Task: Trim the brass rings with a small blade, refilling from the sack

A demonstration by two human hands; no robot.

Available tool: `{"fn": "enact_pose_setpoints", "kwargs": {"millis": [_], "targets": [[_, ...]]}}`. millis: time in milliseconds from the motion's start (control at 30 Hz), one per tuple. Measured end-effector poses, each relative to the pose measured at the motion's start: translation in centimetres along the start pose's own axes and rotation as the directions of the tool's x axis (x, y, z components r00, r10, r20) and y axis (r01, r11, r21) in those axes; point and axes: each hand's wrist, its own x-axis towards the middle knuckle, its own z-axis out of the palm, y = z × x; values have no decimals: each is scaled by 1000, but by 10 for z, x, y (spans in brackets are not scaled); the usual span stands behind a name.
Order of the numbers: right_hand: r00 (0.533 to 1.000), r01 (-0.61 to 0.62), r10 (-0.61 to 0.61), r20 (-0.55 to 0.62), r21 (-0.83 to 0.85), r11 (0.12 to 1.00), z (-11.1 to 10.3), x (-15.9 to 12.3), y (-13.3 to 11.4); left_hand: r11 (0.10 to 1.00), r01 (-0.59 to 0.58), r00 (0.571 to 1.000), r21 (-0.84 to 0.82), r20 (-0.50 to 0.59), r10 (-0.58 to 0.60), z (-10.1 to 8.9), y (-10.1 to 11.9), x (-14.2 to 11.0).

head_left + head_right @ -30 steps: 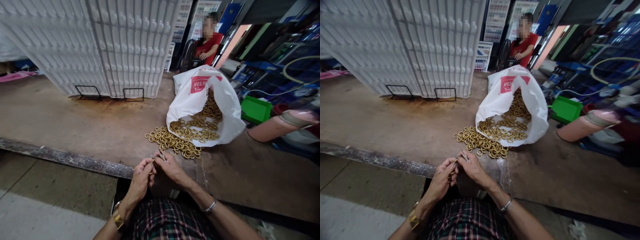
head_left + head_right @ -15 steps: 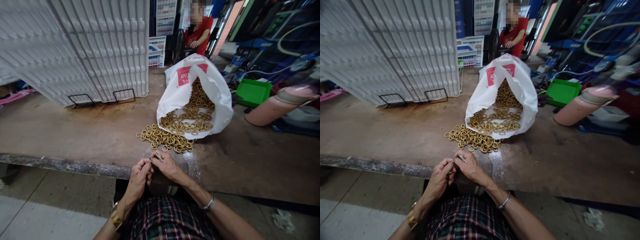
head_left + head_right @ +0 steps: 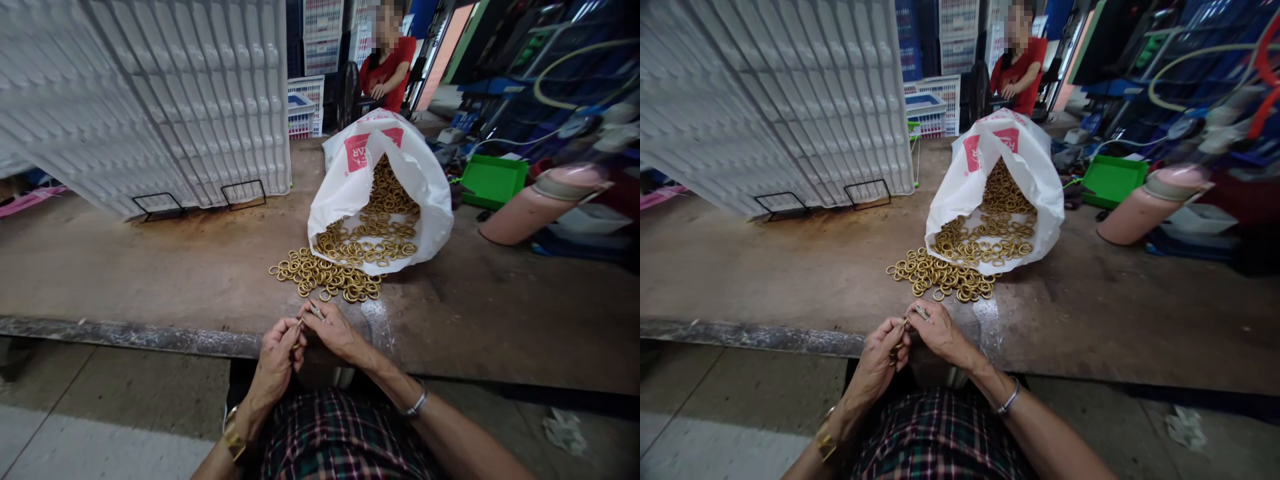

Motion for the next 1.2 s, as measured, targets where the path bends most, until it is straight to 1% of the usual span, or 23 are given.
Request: {"fn": "enact_pose_setpoints", "kwargs": {"millis": [67,100,167,233,300,367,433,500,600,767,933,1033,1200], "targets": [[1000,-14,14,-14,-33,999,0,-1,1,1000,-11,1000,-5,-1,11,0,1,-1],[1000,-13,11,-28,-79,997,0,-1,2,1000,-16,1000,-8,-4,16,0,1,-2],[999,17,-28,-47,-230,973,-1,-4,5,1000,-24,1000,-8,-10,24,-1,2,-2],[995,79,-96,-22,-405,911,-1,-7,8,999,-36,999,0,-15,36,-2,3,-3],[990,137,-136,43,-533,835,0,-11,12,998,-59,998,21,-22,59,-3,4,-3],[984,177,-154,91,-613,770,2,-13,15,996,-74,997,46,-31,76,-4,4,-3],[980,195,-166,107,-667,719,4,-15,18,994,-78,996,73,-37,81,-6,2,-3],[978,204,-168,120,-698,686,6,-15,20,992,-81,996,100,-39,85,-7,0,-3],[980,198,-148,133,-725,660,7,-14,21,986,-92,994,136,-39,98,-10,-3,-3],[988,153,-110,108,-752,641,7,-14,17,979,-100,993,180,-40,109,-12,-3,-3],[991,133,-98,92,-763,632,8,-13,15,971,-112,992,212,-35,122,-12,-4,-2],[994,108,-56,94,-781,615,8,-11,15,969,-111,992,219,-39,123,-13,-5,-1],[986,117,25,165,-792,599,6,-9,10,967,-111,991,228,-48,125,-16,-6,1]]}}
